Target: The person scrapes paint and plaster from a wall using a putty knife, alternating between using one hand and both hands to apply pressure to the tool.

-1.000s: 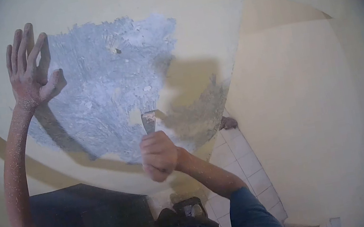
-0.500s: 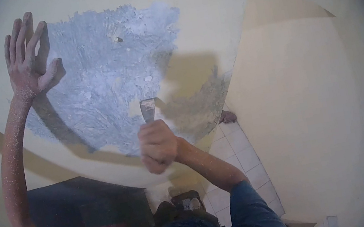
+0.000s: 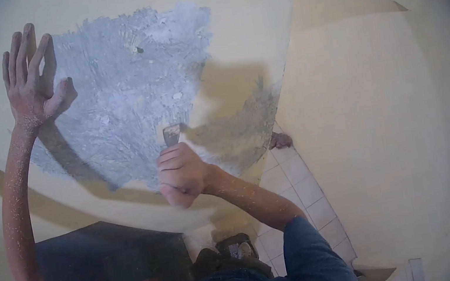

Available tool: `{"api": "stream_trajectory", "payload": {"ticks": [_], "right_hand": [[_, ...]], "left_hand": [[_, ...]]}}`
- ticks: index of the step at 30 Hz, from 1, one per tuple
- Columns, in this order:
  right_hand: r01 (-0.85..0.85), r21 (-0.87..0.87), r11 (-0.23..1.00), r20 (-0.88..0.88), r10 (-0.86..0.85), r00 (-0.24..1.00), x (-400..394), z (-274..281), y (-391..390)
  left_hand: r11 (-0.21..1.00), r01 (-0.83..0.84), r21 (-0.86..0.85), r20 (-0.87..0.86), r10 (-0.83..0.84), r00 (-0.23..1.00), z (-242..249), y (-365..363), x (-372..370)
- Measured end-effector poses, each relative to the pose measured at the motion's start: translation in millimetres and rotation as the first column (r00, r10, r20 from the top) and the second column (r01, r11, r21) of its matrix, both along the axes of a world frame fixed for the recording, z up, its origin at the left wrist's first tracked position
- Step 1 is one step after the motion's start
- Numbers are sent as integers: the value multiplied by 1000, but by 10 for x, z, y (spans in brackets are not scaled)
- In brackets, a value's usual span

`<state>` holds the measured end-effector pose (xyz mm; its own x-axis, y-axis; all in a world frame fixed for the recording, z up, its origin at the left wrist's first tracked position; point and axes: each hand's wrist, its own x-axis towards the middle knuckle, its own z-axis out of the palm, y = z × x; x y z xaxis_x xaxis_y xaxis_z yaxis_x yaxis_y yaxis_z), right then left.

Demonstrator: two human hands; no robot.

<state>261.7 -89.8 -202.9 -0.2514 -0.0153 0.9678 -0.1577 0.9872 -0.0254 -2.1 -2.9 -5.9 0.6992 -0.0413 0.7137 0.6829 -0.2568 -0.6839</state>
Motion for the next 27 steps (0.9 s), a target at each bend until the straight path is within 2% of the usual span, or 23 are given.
{"api": "stream_trajectory", "payload": {"ticks": [3, 6, 9, 12, 15, 16, 18, 20, 22, 25, 27], "right_hand": [[-101, -55, 993, -202, 88, 975, 99, 103, -113], [54, -126, 991, -52, -61, 997, 40, 41, 76], [46, -123, 991, -131, -62, 989, 151, 190, -73], [383, -53, 922, -152, -387, 910, 198, 140, 67], [276, -240, 931, -44, -294, 955, 117, 43, 198], [241, -195, 951, -176, -276, 945, 101, 106, 86], [147, -148, 978, -264, -183, 947, 104, 241, 4], [132, -195, 972, -242, -178, 954, 96, 168, -13], [203, -272, 941, -110, -240, 965, 48, 129, 142], [-80, -179, 981, -359, 11, 933, 45, 274, -96], [150, -213, 965, -216, -196, 957, 22, 201, 105]], "left_hand": [[1000, -8, 14, -2, 8, 1000, 42, 4, -16], [1000, -11, -13, 7, 11, 1000, -44, -18, 13], [999, -38, -20, 12, 39, 999, -9, -35, -3], [999, -36, -34, 31, 37, 999, 13, -54, -22], [999, 7, -44, 41, -5, 999, 2, -27, -9], [999, -3, -52, 46, 6, 999, 14, -42, 2], [996, -5, -85, 57, 10, 998, 1, -88, -12], [997, 1, -77, 50, 3, 999, -1, -75, -22], [997, 7, -75, 46, -3, 999, 7, -82, 13], [997, -7, -73, 57, 11, 998, 16, -86, -30], [996, 44, -72, 50, -41, 998, 8, -72, -16]]}}
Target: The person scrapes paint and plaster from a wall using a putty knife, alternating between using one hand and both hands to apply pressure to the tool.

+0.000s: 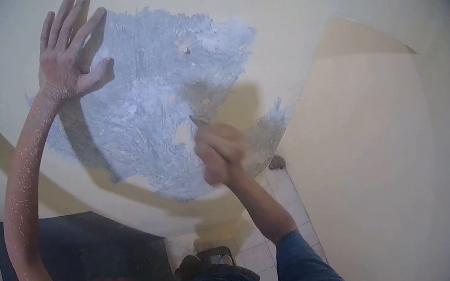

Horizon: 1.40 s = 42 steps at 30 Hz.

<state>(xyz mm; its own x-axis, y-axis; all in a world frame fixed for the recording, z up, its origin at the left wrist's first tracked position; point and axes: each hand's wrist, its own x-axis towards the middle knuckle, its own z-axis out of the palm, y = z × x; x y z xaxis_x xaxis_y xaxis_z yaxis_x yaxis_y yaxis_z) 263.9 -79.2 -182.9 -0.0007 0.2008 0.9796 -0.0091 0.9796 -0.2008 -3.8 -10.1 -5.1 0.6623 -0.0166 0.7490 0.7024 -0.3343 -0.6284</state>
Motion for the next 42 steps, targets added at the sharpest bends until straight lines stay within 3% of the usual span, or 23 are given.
{"api": "stream_trajectory", "payload": {"ticks": [1, 3, 4, 5, 8, 9, 12, 13, 16, 19, 22, 23, 26, 27, 30, 33, 36, 39, 42], "right_hand": [[114, -21, 993, 74, -112, 991, 8, -49, 27], [37, 31, 999, 51, -39, 998, 10, -34, -89], [-10, 60, 998, 43, 7, 999, -16, 10, -163], [-198, 85, 976, -25, 201, 979, 6, 55, -231], [33, 64, 997, 105, -40, 994, -29, -23, -13], [20, 86, 996, 127, -31, 991, -63, -37, 2], [-78, 195, 978, -33, 86, 996, -70, 68, -166], [-257, 107, 961, -109, 268, 957, -54, 103, -247], [-2, 85, 996, 92, -6, 996, -94, -80, 82], [-73, 100, 992, 109, 62, 992, 48, 24, -177], [150, 179, 972, 115, -172, 978, 83, -87, -3], [-47, 98, 994, 120, 35, 992, 34, -196, 75], [-161, 87, 983, 18, 160, 987, 107, -158, -168], [-269, 102, 958, -110, 279, 954, 60, -120, -240], [-12, 88, 996, 177, -4, 984, -11, -275, 64], [-98, 148, 984, 214, 65, 975, 58, -245, -97], [-84, 199, 976, 128, 59, 990, 44, -373, -81], [-215, 127, 968, 161, 194, 968, -93, -379, -28], [-228, 253, 940, 102, 209, 973, 12, -191, -232]], "left_hand": [[996, -59, -72, -24, 57, 998, -25, -51, -4], [968, -181, -173, -76, 170, 983, 52, -143, -48], [971, -183, -157, -69, 174, 982, 72, -136, -47], [971, -190, -144, -63, 182, 981, 73, -130, -43], [995, -85, -51, -20, 84, 996, -12, -45, -34], [1000, -24, 4, -1, 24, 1000, -20, 1, -5], [999, -39, 7, 4, 39, 999, -24, 27, -20], [999, -42, 19, 4, 42, 999, 20, 28, -46], [999, -45, -14, -1, 45, 999, -55, 20, 14], [993, -121, -10, -3, 121, 993, -38, 3, -9], [996, -86, 28, -7, 86, 996, -62, 39, -3], [996, -68, 66, -27, 70, 997, -63, 58, -4], [994, -91, 66, -34, 94, 995, -59, 78, -17], [994, -87, 69, -35, 90, 995, -49, 74, -13], [995, -80, 59, -42, 83, 996, -63, 60, 1], [998, -46, 47, -14, 47, 999, -64, 90, -2], [998, -49, 51, -17, 50, 999, -58, 75, 2], [997, -53, 63, -29, 55, 998, -55, 86, 7], [996, -58, 63, -31, 60, 998, -45, 88, 10]]}}
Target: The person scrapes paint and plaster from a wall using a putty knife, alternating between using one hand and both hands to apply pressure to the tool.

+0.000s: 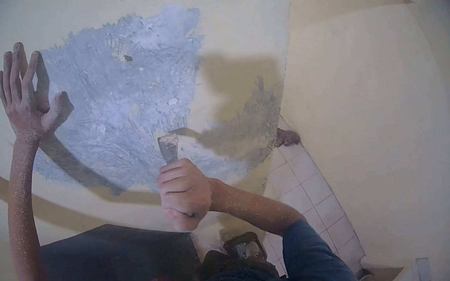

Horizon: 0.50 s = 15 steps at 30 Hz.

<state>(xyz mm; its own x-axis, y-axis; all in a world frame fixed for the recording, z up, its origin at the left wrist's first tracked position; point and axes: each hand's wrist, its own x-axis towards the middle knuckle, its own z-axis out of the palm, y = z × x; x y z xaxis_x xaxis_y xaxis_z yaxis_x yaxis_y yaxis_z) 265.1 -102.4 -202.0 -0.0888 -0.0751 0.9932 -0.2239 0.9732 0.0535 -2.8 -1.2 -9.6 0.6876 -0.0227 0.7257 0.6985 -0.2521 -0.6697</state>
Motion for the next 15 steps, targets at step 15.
{"api": "stream_trajectory", "payload": {"ticks": [15], "right_hand": [[8, -116, 993, -32, -12, 999, 26, -76, 62]], "left_hand": [[1000, 8, 4, -14, -8, 1000, 10, 25, -18]]}}
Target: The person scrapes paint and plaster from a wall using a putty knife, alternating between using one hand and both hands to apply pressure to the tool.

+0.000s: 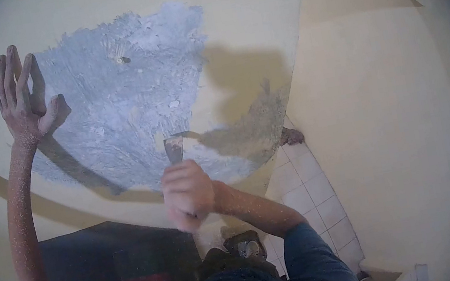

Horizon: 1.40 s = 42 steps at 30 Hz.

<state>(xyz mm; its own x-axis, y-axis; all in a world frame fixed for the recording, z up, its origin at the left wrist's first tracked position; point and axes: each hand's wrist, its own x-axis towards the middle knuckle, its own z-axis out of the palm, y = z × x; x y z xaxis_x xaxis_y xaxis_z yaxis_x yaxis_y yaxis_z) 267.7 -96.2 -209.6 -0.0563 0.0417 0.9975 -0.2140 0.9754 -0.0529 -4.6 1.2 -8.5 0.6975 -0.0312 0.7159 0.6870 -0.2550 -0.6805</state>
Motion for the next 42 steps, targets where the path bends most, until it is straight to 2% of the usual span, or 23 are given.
{"api": "stream_trajectory", "payload": {"ticks": [3, 6, 10, 12, 14, 16, 19, 21, 23, 25, 28, 31, 32, 35, 38, 41, 42], "right_hand": [[3, -60, 998, 155, 7, 988, -111, -151, 214], [49, 20, 999, 169, -52, 984, 75, -45, -10], [62, -21, 998, 246, -55, 968, -102, -307, 228], [24, 7, 1000, 132, -24, 991, -96, -262, 25], [50, 19, 999, 104, -52, 993, -143, -269, 93], [148, -16, 989, 166, -143, 976, -227, -450, 302], [190, 47, 981, 167, -195, 967, -192, -306, 65], [260, 67, 963, 171, -268, 948, -164, -406, 172], [231, -20, 973, 192, -223, 956, -155, -556, 114], [116, -131, 985, 175, -92, 980, -230, -527, 199], [86, -40, 995, 41, -84, 996, -82, -302, -31], [147, -43, 988, 179, -137, 974, -85, -486, 242], [94, -77, 993, 189, -78, 979, -152, -543, 234], [54, 9, 998, 93, -55, 994, -19, -401, 37], [48, -35, 998, 127, -43, 991, -42, -425, 181], [-21, -13, 1000, 156, 23, 988, -156, -533, 161], [10, 18, 1000, 127, -12, 992, -75, -423, 58]], "left_hand": [[1000, 31, -2, -4, -31, 1000, -14, -11, 27], [1000, -3, -25, 11, 3, 1000, -30, -18, 11], [999, 26, -30, 5, -26, 1000, -57, -24, 20], [1000, -1, -29, 5, 1, 1000, -72, -31, 9], [1000, -1, -18, 2, 1, 1000, -46, -2, -13], [999, 36, -26, -7, -36, 999, -69, 7, -7], [999, 1, -41, -1, -1, 1000, -63, -22, -6], [1000, 5, -6, -5, -6, 1000, -17, 25, -19], [999, 0, -35, -11, -1, 1000, -119, -20, -3], [999, 1, -34, -41, -3, 999, -59, -46, 47], [999, -41, 12, -52, 42, 998, -50, 4, -34], [1000, 3, -13, -39, -3, 999, -41, -74, 113], [1000, -7, -12, -29, 7, 1000, -57, -64, 84], [1000, -28, -11, -26, 27, 999, -51, -69, 80], [1000, -15, -9, -29, 15, 999, -49, -70, 96], [1000, -14, 6, -38, 14, 999, -51, -30, 62], [1000, -23, 11, -40, 23, 999, -44, -25, 51]]}}
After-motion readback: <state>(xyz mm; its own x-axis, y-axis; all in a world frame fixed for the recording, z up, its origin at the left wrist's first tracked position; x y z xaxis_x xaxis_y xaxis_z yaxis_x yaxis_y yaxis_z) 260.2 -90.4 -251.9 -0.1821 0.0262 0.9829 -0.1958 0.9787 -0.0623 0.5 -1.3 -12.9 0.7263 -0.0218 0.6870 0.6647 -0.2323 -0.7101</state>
